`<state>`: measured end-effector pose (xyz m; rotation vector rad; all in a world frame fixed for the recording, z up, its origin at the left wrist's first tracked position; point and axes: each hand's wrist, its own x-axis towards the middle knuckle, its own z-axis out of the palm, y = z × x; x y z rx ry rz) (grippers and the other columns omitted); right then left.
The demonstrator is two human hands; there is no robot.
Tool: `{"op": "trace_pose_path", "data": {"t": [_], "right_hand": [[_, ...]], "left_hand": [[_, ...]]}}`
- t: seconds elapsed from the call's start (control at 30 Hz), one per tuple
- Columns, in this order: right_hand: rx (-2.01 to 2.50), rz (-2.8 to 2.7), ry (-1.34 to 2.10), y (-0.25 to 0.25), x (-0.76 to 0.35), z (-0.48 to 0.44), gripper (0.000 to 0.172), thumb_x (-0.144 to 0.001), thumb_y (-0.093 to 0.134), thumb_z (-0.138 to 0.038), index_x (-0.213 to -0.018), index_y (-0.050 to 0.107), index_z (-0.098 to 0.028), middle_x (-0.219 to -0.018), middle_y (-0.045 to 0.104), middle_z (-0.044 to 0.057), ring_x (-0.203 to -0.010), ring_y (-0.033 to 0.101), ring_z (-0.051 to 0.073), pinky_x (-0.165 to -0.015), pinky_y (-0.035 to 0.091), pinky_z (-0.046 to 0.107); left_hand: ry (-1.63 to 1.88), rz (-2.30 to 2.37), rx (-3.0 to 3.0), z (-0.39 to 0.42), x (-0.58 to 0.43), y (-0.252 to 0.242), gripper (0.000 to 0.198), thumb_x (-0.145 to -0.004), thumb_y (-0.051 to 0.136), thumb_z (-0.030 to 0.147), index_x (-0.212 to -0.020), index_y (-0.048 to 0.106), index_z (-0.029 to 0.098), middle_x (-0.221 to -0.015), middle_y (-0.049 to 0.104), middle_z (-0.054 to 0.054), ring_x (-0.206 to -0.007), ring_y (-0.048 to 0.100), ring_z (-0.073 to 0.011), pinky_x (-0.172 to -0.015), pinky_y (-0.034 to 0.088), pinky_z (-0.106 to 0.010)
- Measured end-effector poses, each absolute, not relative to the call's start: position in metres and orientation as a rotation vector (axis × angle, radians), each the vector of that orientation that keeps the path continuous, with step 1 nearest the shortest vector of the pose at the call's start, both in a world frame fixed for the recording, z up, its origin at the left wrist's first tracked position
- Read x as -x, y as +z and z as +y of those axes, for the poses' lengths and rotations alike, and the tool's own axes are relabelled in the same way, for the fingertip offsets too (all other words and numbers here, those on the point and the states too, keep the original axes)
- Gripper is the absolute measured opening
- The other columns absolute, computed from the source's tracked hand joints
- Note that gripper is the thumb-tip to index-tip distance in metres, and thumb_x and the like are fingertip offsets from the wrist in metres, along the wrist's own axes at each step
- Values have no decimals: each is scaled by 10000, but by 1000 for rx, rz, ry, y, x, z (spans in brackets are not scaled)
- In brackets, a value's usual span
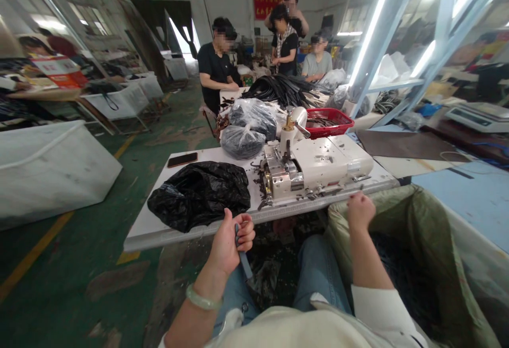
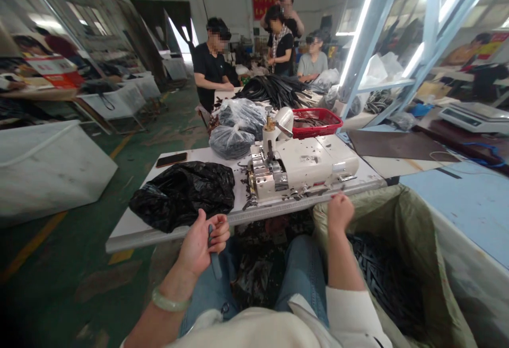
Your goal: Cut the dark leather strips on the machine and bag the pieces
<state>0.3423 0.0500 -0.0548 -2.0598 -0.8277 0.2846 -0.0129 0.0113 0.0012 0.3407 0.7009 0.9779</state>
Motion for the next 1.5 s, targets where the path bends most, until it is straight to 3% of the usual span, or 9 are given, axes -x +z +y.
{"op": "trace_pose_path", "data": {"t": [0.13,0.27,0.37,0.47,0.6,0.9,1.1,1.33,1.5], "right_hand": [[2413,-639,13,-66,-364,-10,771,-745,611,-515,-1268,484,38,-1307,450,376,-1225,433,462,-892,412,554],[1703,-1056,1206,-42,-276,-29,573,-814,530,-597,-1118,606,-117,-1122,644,226,-1048,618,319,-831,500,429],[1148,-1035,1920,-26,-194,-33,532,-792,548,-656,-972,612,-160,-827,709,115,-695,683,194,-608,523,298],[1072,-1063,1950,-22,-153,-33,521,-727,616,-665,-771,580,-148,-534,614,8,-379,518,88,-383,370,183],[1121,-1161,1804,-26,-152,-26,521,-734,598,-662,-740,584,-141,-472,581,-14,-335,472,76,-337,309,173],[926,-929,1980,-35,-155,-14,410,-708,764,-460,-917,678,-119,-799,683,58,-533,529,58,-477,389,173],[556,-556,2512,-27,-163,-7,347,-829,648,-468,-870,619,-124,-542,331,-84,-419,233,27,-373,134,144],[1152,-841,1510,-45,-188,69,346,-733,674,-475,-680,542,-159,-430,389,-79,-355,255,39,-359,147,181],[1281,-794,1358,-50,-215,136,292,-759,600,-438,-636,488,-198,-370,304,-94,-336,188,51,-358,92,204]], "left_hand": [[1032,561,-260,19,-6,10,596,-869,349,661,-778,588,122,-571,246,63,-483,292,-85,-446,348,-201],[1076,494,-279,21,-30,12,623,-851,337,693,-792,603,133,-575,279,55,-501,319,-101,-515,403,-256],[1100,476,-337,17,-40,11,644,-824,355,726,-793,617,138,-571,292,52,-502,322,-104,-506,388,-252],[1157,578,-453,13,-35,7,626,-775,478,725,-848,659,130,-618,401,21,-564,407,-117,-563,427,-262],[1227,954,-773,7,-11,-6,402,-729,723,480,-915,712,123,-718,550,-13,-648,475,-103,-599,410,-207],[1258,1197,-984,7,11,-22,251,-701,753,366,-805,717,141,-614,592,3,-572,498,-96,-545,401,-211],[1206,1053,-1090,8,7,-20,190,-757,710,338,-820,713,158,-645,535,21,-587,435,-76,-543,355,-194],[1160,1156,-955,7,23,-31,411,-724,736,408,-1065,685,184,-784,592,0,-624,472,-82,-589,408,-207],[1201,1244,-829,-2,39,-38,385,-664,779,394,-973,689,182,-750,567,23,-611,466,-71,-566,405,-190]]}}
